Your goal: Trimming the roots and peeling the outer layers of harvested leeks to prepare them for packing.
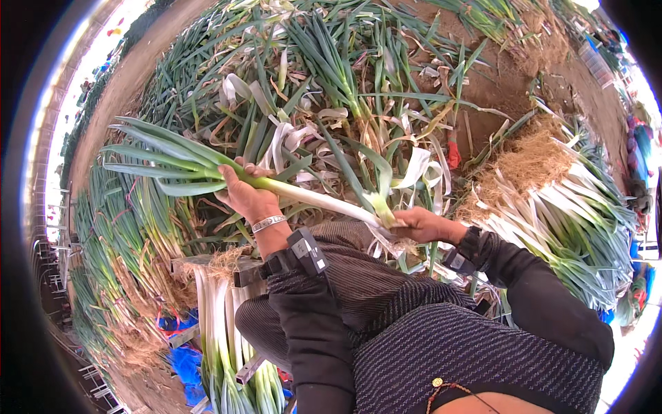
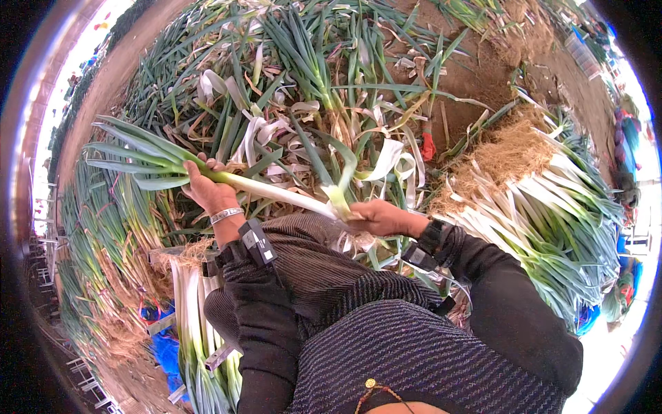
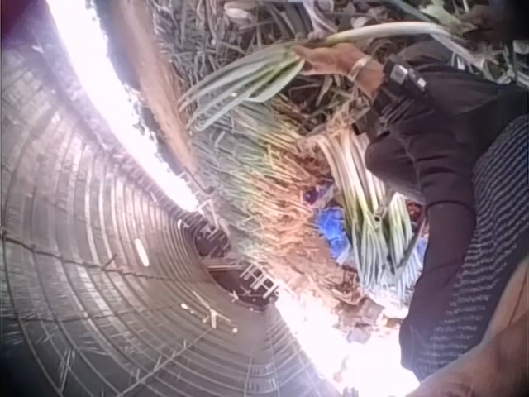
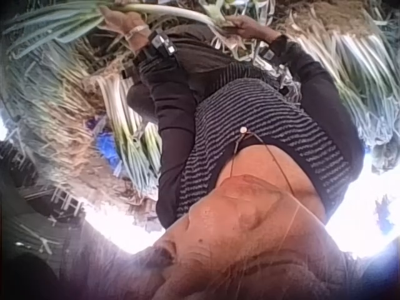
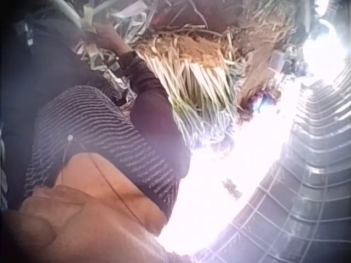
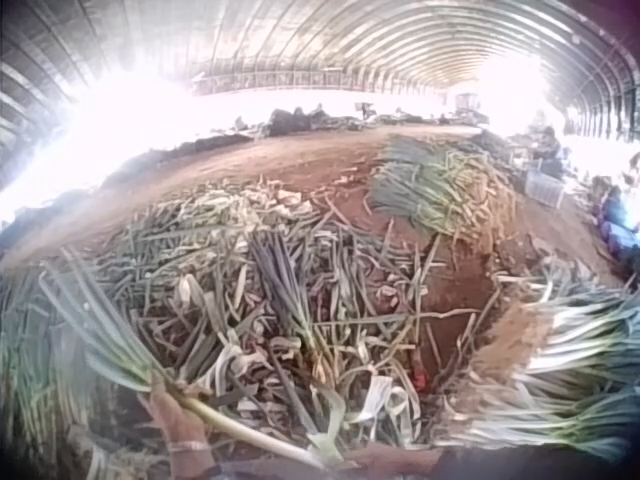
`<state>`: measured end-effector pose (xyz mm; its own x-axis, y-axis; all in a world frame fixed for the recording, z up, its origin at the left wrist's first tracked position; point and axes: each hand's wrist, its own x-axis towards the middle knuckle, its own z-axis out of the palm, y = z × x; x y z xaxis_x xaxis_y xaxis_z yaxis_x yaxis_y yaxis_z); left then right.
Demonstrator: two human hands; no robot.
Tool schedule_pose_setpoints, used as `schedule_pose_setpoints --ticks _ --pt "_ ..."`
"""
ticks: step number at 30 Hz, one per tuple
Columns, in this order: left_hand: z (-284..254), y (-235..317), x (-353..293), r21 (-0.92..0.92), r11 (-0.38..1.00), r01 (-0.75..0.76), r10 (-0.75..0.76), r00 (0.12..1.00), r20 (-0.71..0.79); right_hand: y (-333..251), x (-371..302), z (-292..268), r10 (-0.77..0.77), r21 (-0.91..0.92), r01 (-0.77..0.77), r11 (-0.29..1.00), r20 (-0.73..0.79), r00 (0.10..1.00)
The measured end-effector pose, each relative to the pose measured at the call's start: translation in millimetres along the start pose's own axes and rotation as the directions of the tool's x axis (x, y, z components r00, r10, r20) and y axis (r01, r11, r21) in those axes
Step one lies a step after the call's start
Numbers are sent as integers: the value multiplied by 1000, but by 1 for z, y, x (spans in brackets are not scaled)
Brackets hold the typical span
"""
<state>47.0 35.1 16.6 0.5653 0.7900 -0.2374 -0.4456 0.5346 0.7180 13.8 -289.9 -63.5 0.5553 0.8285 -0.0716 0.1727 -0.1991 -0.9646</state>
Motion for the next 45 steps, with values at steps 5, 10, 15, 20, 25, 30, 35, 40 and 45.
schedule_pose_setpoints --ticks 5,10,15,20,25,30,35,40,45 --pt "15 6 -13 111 984 -137 153 976 -152 67 -53 14 436 -516 -258 817 259 862" --pt "3 22 2 -51 970 -237 230 967 -112 132 -140 17 478 -496 -314 810 248 843" --pt "2 17 -1 -6 966 -259 252 945 -206 80 -39 -18 483 -510 -359 782 132 866" --pt "2 7 -2 55 964 -260 266 937 -225 9 -8 -27 -72 -777 -33 628 -100 992" --pt "-3 -1 4 123 933 -337 358 893 -274 1 13 5 -211 -773 0 634 -173 962" --pt "-8 1 8 207 902 -379 428 849 -308 1 19 6 -253 -861 65 504 -75 965" --pt "-10 11 7 298 892 -340 428 847 -316 4 -5 -1 -372 -826 175 536 -45 927" --pt "-3 18 8 357 859 -367 487 802 -346 104 -116 -14 215 -830 -212 516 -114 970" --pt "3 16 1 265 864 -429 497 811 -309 76 -79 -24 285 -531 -457 714 -376 882"
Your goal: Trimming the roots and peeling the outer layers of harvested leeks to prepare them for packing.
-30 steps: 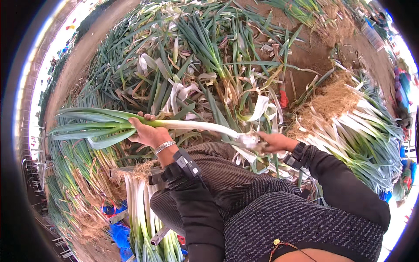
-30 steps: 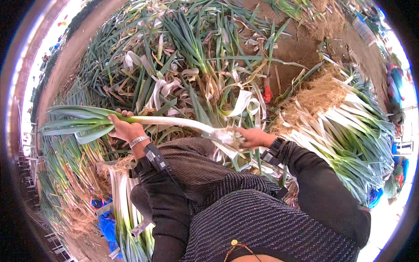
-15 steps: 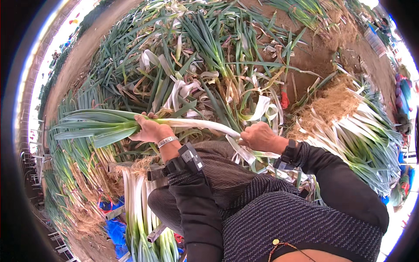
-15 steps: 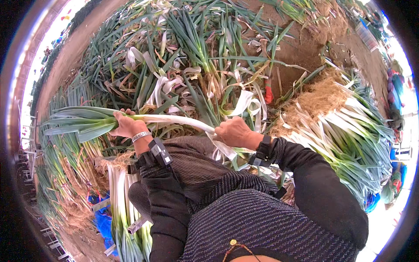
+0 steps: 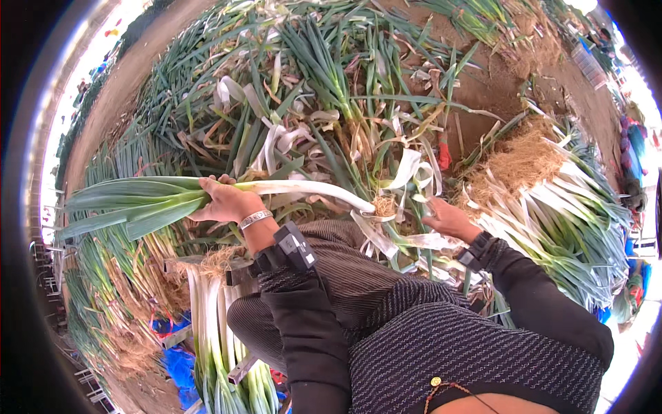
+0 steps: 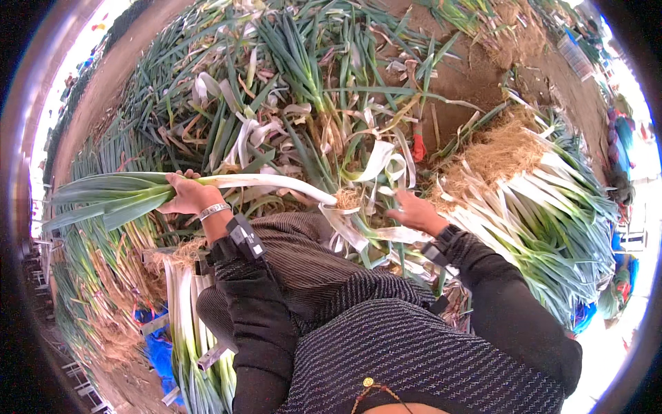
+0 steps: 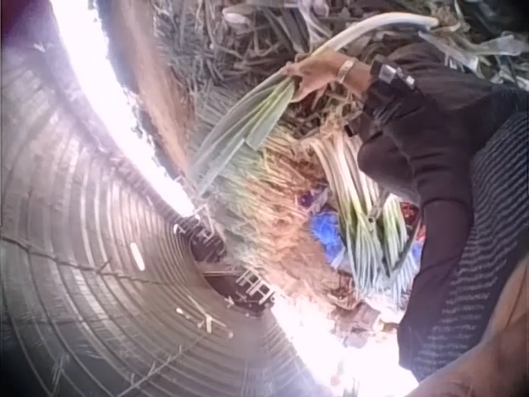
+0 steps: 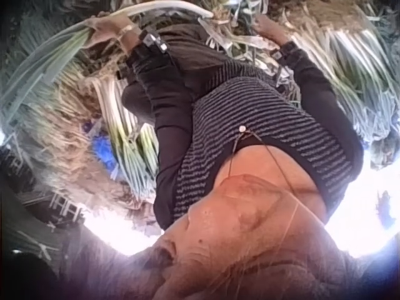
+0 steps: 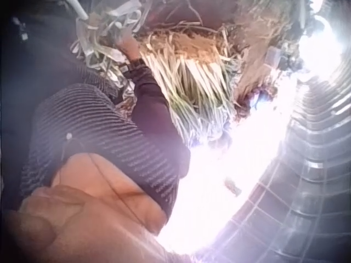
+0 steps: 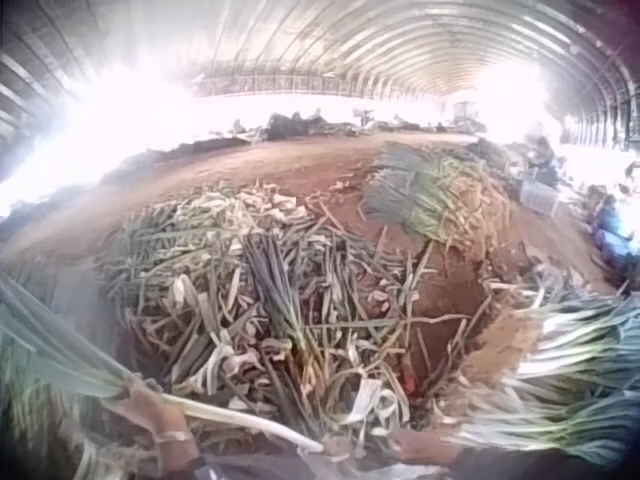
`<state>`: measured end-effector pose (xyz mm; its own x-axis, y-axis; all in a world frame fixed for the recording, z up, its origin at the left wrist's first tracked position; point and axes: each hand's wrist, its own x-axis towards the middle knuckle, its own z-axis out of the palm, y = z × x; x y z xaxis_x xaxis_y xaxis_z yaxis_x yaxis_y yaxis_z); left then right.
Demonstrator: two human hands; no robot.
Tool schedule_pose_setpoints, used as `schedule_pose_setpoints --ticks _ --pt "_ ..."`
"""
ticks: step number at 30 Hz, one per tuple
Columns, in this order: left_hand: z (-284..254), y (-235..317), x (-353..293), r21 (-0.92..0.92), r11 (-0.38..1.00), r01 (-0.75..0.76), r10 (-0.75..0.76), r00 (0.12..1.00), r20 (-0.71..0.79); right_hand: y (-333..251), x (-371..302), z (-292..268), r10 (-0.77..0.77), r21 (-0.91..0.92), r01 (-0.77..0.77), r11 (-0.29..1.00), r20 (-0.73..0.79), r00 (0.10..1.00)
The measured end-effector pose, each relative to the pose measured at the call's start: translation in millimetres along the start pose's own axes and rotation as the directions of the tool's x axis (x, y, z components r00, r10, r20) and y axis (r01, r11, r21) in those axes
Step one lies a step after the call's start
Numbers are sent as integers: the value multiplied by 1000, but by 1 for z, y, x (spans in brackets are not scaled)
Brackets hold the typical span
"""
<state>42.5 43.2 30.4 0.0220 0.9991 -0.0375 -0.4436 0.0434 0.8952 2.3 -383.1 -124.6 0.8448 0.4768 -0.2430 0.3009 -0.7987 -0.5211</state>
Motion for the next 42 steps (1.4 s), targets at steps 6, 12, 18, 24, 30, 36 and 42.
schedule_pose_setpoints --ticks 6,12,18,24,30,36,42 --pt "-3 -18 -7 65 997 -38 35 999 40 -43 42 16 -37 467 -130 875 332 943" --pt "-8 -23 2 57 997 59 -55 996 -76 -86 32 25 -358 841 -525 -135 453 817" --pt "-5 -17 -5 126 972 199 -184 975 -127 -112 53 21 -213 771 -394 -501 331 919" --pt "-5 -17 -2 163 958 238 -211 964 -163 -109 56 29 -117 848 -318 -425 297 948" --pt "-9 -26 0 238 938 251 -197 954 -227 -118 47 -20 -68 693 -65 -718 24 997" --pt "-15 -33 19 5 968 252 -240 928 -286 -66 43 -121 37 678 326 -659 -403 914" --pt "-4 -33 -6 56 982 178 -174 982 -69 -12 113 -132 291 485 -249 839 -13 956"
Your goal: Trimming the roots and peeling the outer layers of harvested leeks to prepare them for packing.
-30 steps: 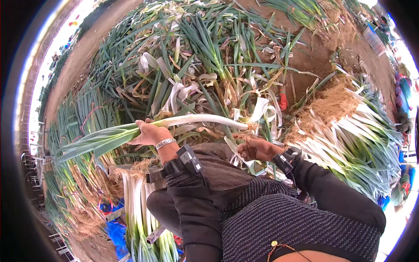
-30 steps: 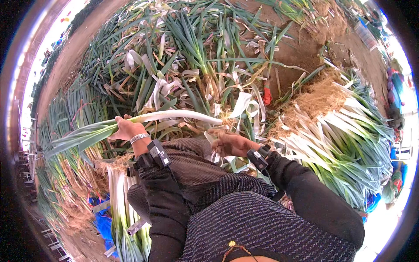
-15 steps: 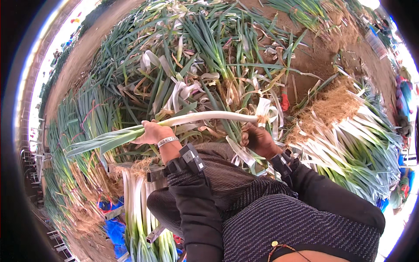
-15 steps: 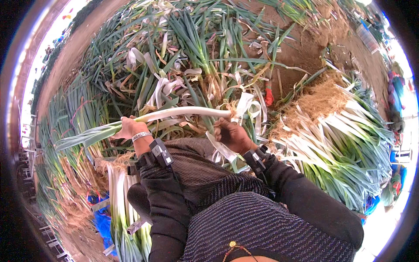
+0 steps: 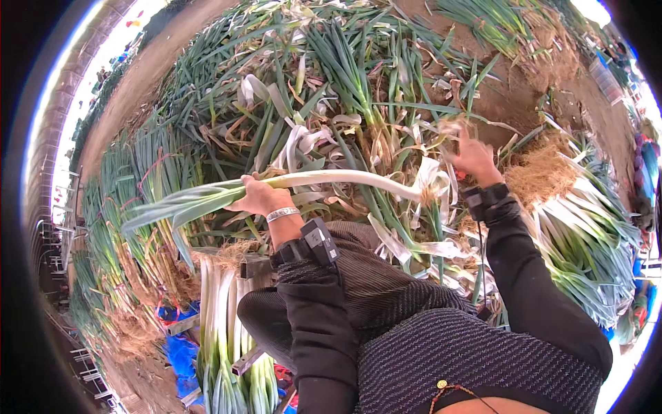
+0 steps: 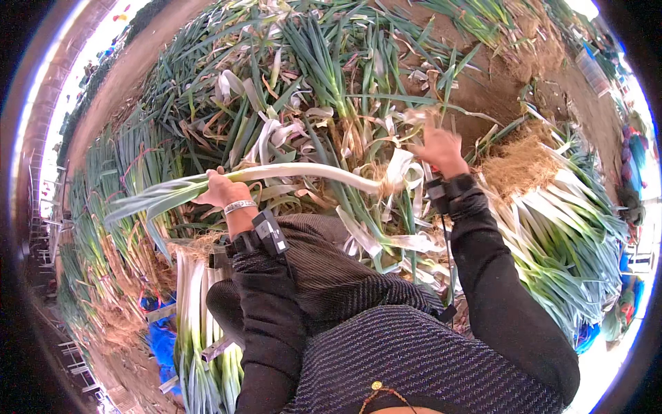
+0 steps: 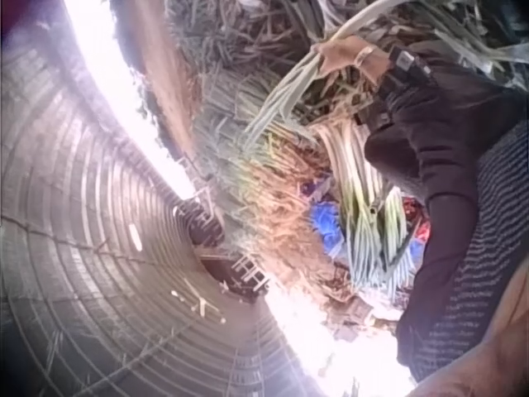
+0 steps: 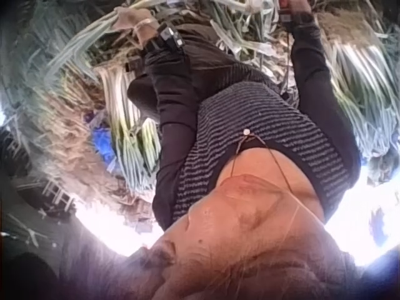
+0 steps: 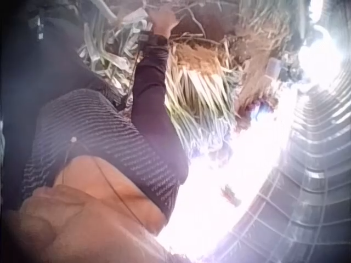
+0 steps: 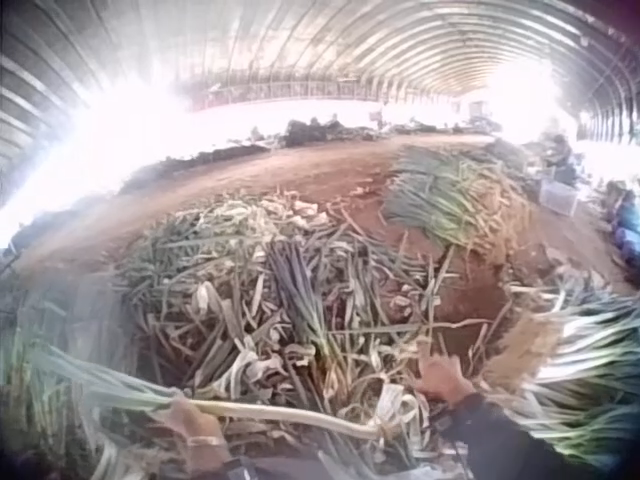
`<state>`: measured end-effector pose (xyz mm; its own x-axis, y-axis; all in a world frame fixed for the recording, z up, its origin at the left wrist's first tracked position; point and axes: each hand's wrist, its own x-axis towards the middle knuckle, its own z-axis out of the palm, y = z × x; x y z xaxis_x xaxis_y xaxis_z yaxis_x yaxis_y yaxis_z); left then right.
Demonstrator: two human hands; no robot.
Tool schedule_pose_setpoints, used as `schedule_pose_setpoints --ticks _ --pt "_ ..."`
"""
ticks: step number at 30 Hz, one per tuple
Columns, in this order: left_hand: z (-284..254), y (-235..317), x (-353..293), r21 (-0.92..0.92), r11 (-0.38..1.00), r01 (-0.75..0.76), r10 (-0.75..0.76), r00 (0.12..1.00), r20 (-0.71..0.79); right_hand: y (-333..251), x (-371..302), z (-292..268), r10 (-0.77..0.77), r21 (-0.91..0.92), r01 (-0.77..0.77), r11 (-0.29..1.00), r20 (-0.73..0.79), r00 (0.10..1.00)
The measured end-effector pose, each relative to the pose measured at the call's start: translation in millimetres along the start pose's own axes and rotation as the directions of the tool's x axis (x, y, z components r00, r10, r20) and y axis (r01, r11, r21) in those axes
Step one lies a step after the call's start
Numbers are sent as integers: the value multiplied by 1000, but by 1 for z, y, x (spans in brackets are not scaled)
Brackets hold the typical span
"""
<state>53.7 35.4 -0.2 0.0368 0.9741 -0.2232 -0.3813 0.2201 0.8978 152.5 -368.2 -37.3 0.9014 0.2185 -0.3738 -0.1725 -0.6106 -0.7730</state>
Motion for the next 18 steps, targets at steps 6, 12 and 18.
schedule_pose_setpoints --ticks 6,12,18 --pt "-1 6 -10 -48 984 173 -154 952 263 -110 -41 73 -508 -66 509 858 40 861" --pt "-2 -4 -15 -173 972 158 -61 883 466 -158 -53 177 -646 -142 645 751 45 762" --pt "-7 11 -26 -129 930 344 -209 785 584 -164 -37 203 -735 -138 722 678 -105 670"
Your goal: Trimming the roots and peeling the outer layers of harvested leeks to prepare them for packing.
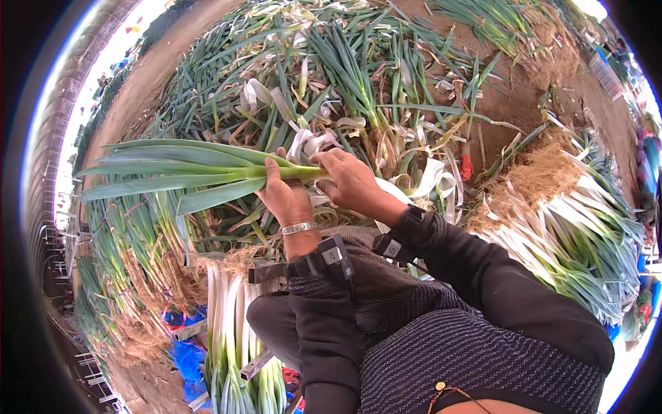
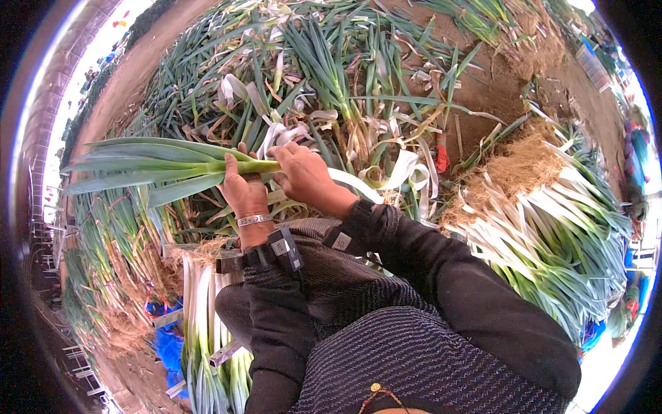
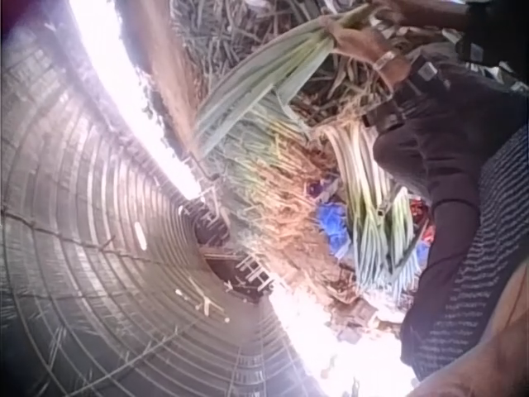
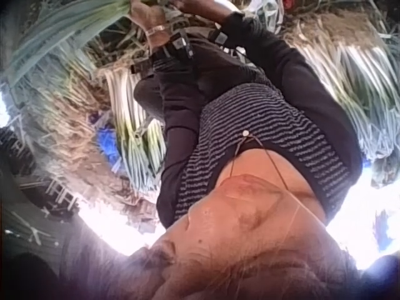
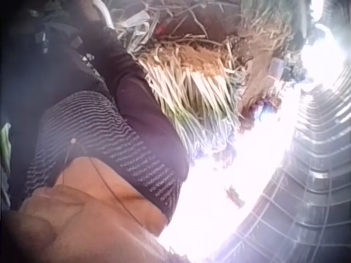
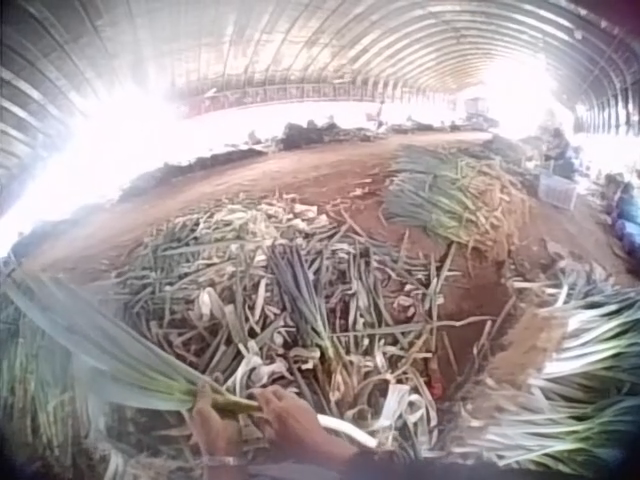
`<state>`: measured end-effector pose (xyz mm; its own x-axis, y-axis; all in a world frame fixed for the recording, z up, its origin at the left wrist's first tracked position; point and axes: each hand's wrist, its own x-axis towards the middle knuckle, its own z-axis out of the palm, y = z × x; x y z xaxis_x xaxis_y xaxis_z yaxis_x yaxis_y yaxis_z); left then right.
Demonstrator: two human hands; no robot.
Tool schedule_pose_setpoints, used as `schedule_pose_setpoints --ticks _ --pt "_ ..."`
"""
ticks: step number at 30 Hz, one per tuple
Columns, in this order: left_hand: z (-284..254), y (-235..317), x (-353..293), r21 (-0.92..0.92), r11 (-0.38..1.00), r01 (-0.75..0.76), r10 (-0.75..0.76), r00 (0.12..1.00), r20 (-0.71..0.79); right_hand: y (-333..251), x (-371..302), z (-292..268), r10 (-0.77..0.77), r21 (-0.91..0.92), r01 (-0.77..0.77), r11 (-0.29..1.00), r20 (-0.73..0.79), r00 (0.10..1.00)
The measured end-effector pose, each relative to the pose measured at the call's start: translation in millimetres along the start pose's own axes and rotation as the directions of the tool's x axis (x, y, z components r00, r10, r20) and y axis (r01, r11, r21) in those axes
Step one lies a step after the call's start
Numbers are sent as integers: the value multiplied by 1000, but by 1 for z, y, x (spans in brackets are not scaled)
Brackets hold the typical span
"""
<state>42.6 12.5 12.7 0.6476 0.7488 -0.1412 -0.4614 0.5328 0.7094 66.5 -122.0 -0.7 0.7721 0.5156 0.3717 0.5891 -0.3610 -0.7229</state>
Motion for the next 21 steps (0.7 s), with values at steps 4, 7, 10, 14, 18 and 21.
schedule_pose_setpoints --ticks 4,7,10,14,18,21 --pt "-9 8 5 -58 997 54 -51 997 52 3 5 4 -29 53 25 998 80 996" --pt "-10 7 6 -84 994 63 -54 992 114 13 -1 8 13 128 -39 991 199 980" --pt "-3 7 2 -66 994 88 -79 989 127 6 -3 16 139 5 -142 990 166 976" --pt "0 4 -3 -19 999 32 -28 980 198 -16 17 24 261 -46 -257 965 217 941" --pt "-1 0 -4 -29 1000 8 -5 992 128 13 2 45 111 284 -203 937 307 945" --pt "-7 0 -7 -23 1000 21 -17 989 150 26 -16 46 52 388 -191 902 342 938"
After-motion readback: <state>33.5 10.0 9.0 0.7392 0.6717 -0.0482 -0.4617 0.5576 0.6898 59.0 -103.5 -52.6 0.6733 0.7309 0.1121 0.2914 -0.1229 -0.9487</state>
